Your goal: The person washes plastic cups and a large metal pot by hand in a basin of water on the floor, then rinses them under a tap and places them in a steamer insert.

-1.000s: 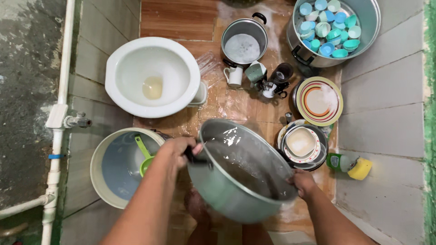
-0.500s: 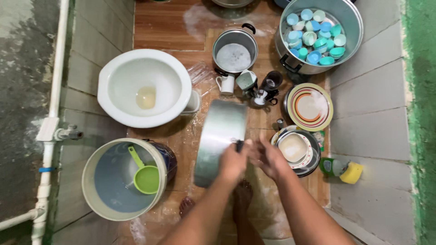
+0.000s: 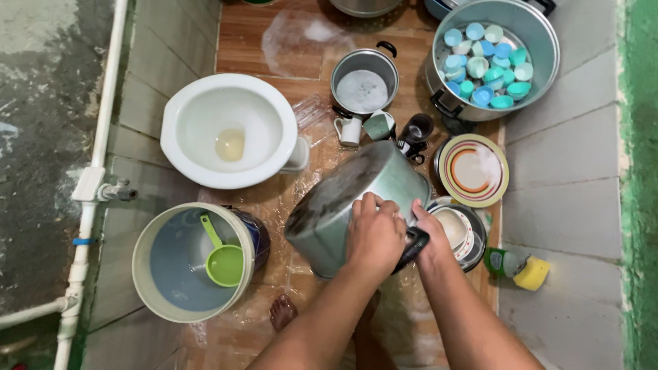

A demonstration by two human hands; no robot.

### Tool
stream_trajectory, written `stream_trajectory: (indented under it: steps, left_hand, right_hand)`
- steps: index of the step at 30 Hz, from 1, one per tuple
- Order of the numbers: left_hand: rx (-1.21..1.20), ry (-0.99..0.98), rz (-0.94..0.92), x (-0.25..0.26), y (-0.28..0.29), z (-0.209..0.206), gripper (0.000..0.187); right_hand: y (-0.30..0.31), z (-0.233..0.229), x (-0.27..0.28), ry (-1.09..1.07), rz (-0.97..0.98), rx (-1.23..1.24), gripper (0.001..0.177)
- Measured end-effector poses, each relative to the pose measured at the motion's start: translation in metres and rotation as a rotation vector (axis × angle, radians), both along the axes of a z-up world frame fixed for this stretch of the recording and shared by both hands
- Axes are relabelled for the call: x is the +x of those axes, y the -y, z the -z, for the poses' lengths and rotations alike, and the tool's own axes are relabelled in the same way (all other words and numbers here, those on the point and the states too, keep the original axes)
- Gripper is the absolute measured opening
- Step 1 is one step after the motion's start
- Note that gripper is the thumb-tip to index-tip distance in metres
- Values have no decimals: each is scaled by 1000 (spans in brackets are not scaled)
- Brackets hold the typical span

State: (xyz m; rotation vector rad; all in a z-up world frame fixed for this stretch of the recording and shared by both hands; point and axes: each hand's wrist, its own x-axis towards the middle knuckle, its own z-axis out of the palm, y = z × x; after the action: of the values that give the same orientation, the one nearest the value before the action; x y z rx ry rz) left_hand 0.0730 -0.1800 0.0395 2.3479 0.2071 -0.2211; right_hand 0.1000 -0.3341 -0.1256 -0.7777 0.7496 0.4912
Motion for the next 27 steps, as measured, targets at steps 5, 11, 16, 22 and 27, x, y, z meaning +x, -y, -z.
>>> stream_trajectory:
  steps: [5,11,16,22,27]
  left_hand:
    - [-53,3,-121,6,-6,6,26]
    - [56,11,-260,5,-36,10,30]
    - [-63,-222,-505,-15,-72,10,34]
    - [-138,43,-692,-62,-162,51,29]
    - [-125,164,-843,-110,-268,64,23]
  right_hand:
    - [2,4,22,-162,-106,-113,33]
    - [-26,-4,43,126,-331,-248,40]
    - [-81,-56,47,293,-574,-290,34]
    - [-160,-115,22,516,-938,-318,38]
    - [-222,-143,-26,688,-1283,-483,41]
